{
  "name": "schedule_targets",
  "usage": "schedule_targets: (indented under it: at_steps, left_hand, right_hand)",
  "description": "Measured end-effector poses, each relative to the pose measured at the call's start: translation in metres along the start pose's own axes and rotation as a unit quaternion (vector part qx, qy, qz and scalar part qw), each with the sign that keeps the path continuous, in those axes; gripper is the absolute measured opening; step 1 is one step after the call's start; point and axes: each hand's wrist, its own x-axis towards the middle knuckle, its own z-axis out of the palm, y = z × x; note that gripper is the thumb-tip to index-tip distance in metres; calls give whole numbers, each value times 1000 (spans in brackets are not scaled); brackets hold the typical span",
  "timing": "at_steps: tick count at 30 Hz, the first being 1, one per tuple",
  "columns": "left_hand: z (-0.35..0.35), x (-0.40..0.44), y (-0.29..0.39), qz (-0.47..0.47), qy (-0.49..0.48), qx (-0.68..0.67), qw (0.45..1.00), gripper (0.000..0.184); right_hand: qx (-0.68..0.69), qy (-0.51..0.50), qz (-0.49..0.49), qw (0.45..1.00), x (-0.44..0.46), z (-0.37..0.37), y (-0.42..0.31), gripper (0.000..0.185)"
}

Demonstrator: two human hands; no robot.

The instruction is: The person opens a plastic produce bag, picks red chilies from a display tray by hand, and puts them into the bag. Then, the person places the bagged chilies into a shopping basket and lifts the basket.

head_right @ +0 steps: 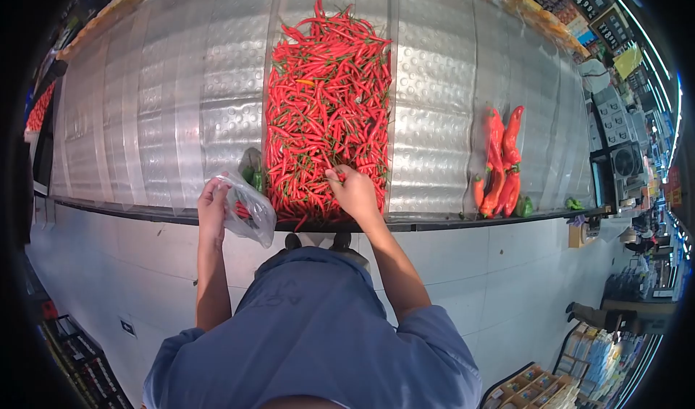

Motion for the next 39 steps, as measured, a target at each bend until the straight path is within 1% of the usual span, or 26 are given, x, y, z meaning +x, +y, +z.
schedule_targets:
  at_steps: [1,2,4,5,6,8,10,12,13,14,15,16,17,19,20,22,23,24,26,27,33,35,36,37,38,39]
  left_hand:
    - [-1,1,-1,-3,-1,-2,1000,23]
    - [-1,1,-2,-5,-2,-4,1000,23]
    - [-1,-2,2,-5,3,-1,1000,22]
    - [-1,-3,4,-6,8,2,1000,22]
    - [-1,-4,5,-5,9,1,1000,22]
    - [-2,-5,7,-10,20,7,1000,21]
    - [-5,-4,1,-6,19,1,1000,25]
    - [-6,-4,1,0,20,-6,1000,28]
    - [-5,-6,4,-4,27,-9,1000,27]
    - [-6,-8,4,-11,34,-10,999,26]
    - [-9,-9,3,-12,37,-12,999,26]
    - [-12,-9,2,-13,31,-16,999,23]
    - [-14,-9,2,-14,25,-20,999,21]
    - [-16,-6,-2,-13,24,-21,999,21]
    - [-17,-6,-3,-11,24,-22,999,21]
    - [-18,-5,-2,-10,23,-19,999,22]
    - [-19,-5,-1,-9,22,-14,1000,22]
    - [-19,-5,0,-9,22,-14,1000,22]
    - [-17,-6,2,-12,20,-23,999,22]
    - [-16,-5,1,-12,20,-22,999,22]
    - [-12,-2,2,-12,12,-14,1000,23]
    - [-13,-2,2,-7,15,-8,1000,24]
    - [-13,-2,2,-6,17,-9,1000,24]
    - [-13,-3,3,-7,20,-8,1000,24]
    - [-13,-3,3,-7,23,-8,1000,25]
    - [-13,-4,3,-8,24,-7,1000,25]
  right_hand:
    - [-6,26,-32,999,2,12,-3,30]
    - [-6,27,-32,999,4,19,-6,30]
    - [-56,92,-58,993,14,25,-14,28]
    - [-42,138,-61,988,23,29,-13,24]
    - [-42,138,-62,988,29,24,-19,24]
    - [1,132,9,991,39,1,-37,21]
    - [-27,130,5,991,51,-10,-38,21]
    - [-15,181,30,983,67,-14,-30,21]
    - [89,206,38,974,78,-8,-13,20]
    - [177,207,26,962,88,-7,4,18]
    - [84,165,77,980,85,-21,-7,19]
    - [-10,122,126,984,82,-35,-20,20]
    - [-11,121,124,985,82,-35,-17,20]
    - [-80,-7,-33,996,79,-30,-6,27]
    - [-80,-7,-33,996,77,-25,4,27]
    - [-127,-92,-157,975,72,-18,12,31]
    - [-183,-92,-154,967,69,-15,17,33]
    - [-183,-93,-154,967,67,-15,17,33]
    - [-185,-52,-170,967,66,-15,17,33]
    - [-185,-51,-169,967,67,-15,18,33]
    - [-211,-79,-244,943,73,-18,23,31]
    - [-176,-33,-253,951,67,-17,24,25]
    - [-175,-34,-255,950,66,-15,25,25]
    - [-60,22,-248,967,64,-12,27,24]
    - [57,78,-235,967,64,-7,30,23]
    - [184,101,-180,961,67,2,29,15]
